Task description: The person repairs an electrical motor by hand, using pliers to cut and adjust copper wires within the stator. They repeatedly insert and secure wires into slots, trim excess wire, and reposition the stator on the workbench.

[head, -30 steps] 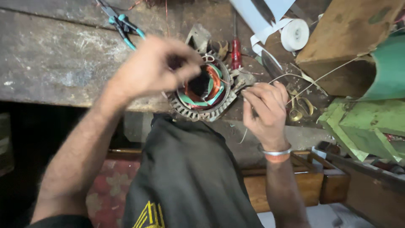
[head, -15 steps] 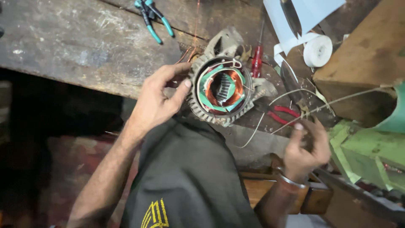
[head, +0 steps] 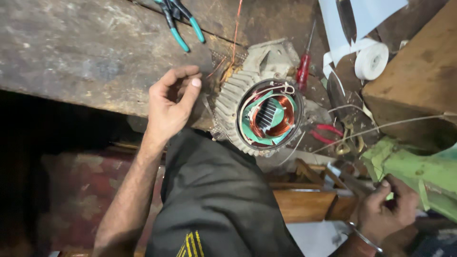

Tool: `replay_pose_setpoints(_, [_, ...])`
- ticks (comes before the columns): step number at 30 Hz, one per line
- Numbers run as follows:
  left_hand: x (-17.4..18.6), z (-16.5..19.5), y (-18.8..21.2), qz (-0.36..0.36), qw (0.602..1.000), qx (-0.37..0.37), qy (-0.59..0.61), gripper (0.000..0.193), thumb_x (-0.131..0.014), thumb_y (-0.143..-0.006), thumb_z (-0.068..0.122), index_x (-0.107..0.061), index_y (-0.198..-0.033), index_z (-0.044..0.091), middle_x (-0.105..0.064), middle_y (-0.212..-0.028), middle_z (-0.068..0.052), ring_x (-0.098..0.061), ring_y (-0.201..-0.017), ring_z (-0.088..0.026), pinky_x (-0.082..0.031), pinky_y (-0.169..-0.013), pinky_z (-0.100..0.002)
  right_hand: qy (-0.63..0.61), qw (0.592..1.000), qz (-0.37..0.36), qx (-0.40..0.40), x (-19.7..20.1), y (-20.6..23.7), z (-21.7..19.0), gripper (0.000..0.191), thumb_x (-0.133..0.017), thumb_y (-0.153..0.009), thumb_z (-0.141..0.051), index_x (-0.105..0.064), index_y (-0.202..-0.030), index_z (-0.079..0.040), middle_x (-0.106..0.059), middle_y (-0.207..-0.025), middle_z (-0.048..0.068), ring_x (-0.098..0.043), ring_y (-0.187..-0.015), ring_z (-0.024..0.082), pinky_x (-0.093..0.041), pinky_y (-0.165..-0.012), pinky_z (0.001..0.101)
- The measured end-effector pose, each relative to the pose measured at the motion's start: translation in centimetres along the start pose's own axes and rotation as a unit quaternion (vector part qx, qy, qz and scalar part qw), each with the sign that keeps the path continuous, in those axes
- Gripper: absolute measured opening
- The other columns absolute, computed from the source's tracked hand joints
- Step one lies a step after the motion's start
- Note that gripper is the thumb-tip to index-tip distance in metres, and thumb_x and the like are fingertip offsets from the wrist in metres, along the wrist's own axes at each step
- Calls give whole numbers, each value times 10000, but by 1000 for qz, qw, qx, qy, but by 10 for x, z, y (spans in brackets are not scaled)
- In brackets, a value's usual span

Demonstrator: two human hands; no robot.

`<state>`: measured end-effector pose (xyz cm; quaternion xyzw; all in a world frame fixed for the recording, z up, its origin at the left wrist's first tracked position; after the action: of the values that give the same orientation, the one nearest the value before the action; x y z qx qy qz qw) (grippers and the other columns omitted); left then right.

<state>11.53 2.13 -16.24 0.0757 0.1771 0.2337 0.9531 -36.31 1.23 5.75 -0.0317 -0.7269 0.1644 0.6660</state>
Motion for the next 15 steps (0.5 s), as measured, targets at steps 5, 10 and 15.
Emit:
replay_pose_setpoints(5, [-30,27,-14,-71,997,13,17,181,-706,-1063,36,-704,-1236,-19,-696,-1108,-41,-638,-987,-82,-519,-887,-228,90,987,12,136,54,25,12,166,-563,-1073,48,-631,-1222,69,-669,-1191,213,-619,-1049,343,-521,-971,391])
replay_pose_setpoints(10, [-74,103,-5,-259,922,-209,-198,215,-792,-958,93,-720,-1161,93,-685,-1240,-90,-651,-1164,-244,-532,-981,-340,118,991,55,-25,97,72,69,253,-516,-1038,72,-673,-1233,110,-708,-1134,243,-696,-1030,344,-568,-953,399])
replay_pose_setpoints(15, [-121,116,34,-367,813,-306,-331,329,-829,-877,298,-767,-1136,105,-539,-1422,-120,-436,-1387,-362,-336,-1152,-587,110,992,54,-34,96,96,84,260,-509,-1104,48,-689,-1256,158,-719,-1126,272,-715,-1039,365,-579,-962,412])
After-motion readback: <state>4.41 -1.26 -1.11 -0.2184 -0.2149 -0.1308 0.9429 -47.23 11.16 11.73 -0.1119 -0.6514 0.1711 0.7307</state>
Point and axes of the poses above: each hand's wrist, its own y-axis away from the middle knuckle, its own x-axis out of the back of the hand, z = x × y, the point moved 9 cm from there along -y, towards the middle knuckle
